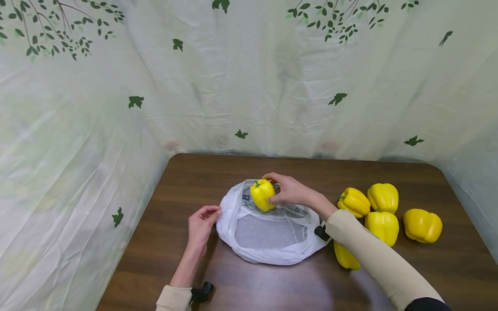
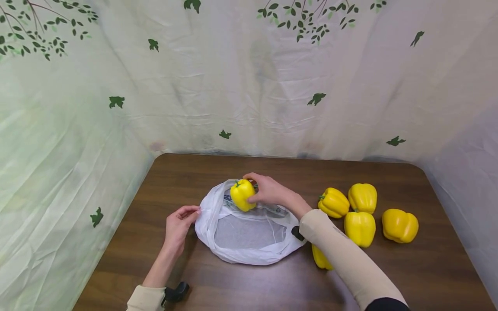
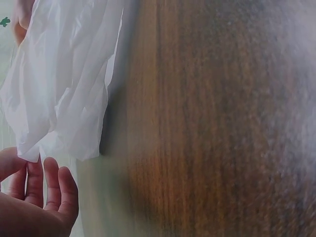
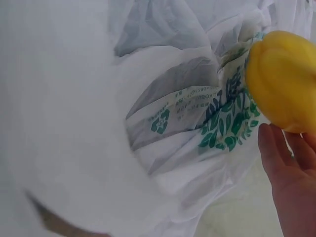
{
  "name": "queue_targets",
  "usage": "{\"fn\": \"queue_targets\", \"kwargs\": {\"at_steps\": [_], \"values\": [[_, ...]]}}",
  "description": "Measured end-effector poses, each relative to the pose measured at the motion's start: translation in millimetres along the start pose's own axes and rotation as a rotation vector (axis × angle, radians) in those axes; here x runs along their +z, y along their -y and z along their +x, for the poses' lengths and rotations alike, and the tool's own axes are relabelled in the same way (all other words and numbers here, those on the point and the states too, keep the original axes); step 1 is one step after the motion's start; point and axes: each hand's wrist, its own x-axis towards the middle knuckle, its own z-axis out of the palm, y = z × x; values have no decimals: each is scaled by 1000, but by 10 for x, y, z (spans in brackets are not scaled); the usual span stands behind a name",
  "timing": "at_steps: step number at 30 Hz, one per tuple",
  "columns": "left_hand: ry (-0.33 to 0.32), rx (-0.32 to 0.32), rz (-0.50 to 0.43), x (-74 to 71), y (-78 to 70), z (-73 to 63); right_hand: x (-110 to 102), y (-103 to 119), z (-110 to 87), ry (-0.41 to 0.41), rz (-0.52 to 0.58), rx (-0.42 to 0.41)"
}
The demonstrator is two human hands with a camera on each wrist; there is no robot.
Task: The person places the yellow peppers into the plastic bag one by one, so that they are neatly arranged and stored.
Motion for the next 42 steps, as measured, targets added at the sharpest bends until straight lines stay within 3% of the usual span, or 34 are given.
{"fn": "queue_targets", "kwargs": {"at_steps": [16, 30, 36, 42], "values": [[-1, 14, -20, 31, -13, -8, 135, 1, 157, 19, 41, 9], [-12, -5, 14, 28, -28, -16, 190, 39, 177, 43, 80, 33], [-3, -12, 18, 29, -20, -16, 192, 46, 171, 69, 60, 48], [-3, -17, 21, 24, -25, -27, 214, 45, 181, 51, 8, 4]]}}
